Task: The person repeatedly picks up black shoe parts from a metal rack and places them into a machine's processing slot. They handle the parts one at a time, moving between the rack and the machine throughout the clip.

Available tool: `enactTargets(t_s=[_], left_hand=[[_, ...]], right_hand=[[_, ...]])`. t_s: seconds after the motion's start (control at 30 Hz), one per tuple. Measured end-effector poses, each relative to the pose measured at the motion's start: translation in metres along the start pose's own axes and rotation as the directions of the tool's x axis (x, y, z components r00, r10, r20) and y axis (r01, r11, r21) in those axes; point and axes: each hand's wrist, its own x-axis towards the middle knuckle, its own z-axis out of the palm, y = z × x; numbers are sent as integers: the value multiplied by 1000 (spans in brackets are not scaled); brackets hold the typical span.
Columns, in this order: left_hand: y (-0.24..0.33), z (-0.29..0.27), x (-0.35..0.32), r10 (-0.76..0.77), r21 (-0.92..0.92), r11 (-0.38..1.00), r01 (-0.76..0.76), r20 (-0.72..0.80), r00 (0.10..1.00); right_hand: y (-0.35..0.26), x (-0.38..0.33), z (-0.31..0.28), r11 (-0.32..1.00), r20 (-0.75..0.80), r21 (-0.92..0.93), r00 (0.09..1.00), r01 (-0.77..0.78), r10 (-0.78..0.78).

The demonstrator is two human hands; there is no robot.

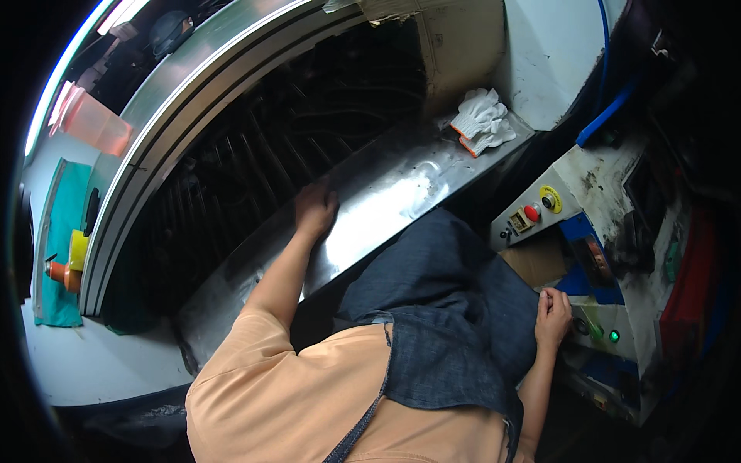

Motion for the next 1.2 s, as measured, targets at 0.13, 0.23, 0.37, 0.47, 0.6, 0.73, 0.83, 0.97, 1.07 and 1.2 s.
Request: enactTargets(t_s=[0.13,0.23,0.37,0.47,0.6,0.73,0.83,0.97,1.07,1.2], left_hand=[[-4,-2,3,-20,-24,999,21,22,1000],[-26,-4,5,-254,-405,881,243,29,967],[-76,-39,31,-557,-700,630,336,-106,823],[-195,-48,46,-529,-199,845,497,-452,718],[-283,-73,69,-651,-93,664,742,-560,512],[-329,-77,109,-899,-277,386,880,-326,292],[-360,-69,121,-928,-261,344,902,-240,285],[-389,-67,129,-929,-354,369,859,-142,341],[-407,-75,97,-927,-679,280,679,-7,375],[-401,-111,28,-841,-953,-116,280,244,482]], right_hand=[[2,1,1,999,7,-28,1000,16,-16],[4,2,4,998,42,-66,999,7,-5],[13,0,7,997,45,-78,999,19,-15],[7,8,12,993,60,-106,997,50,-44],[5,14,16,990,96,-127,994,58,-46],[-3,12,17,981,126,-193,992,33,-9],[-16,19,19,964,148,-265,988,1,39],[-20,19,22,962,141,-273,988,-15,55],[-25,23,21,959,154,-284,987,-1,47],[-33,35,22,993,164,-117,986,-14,33]])
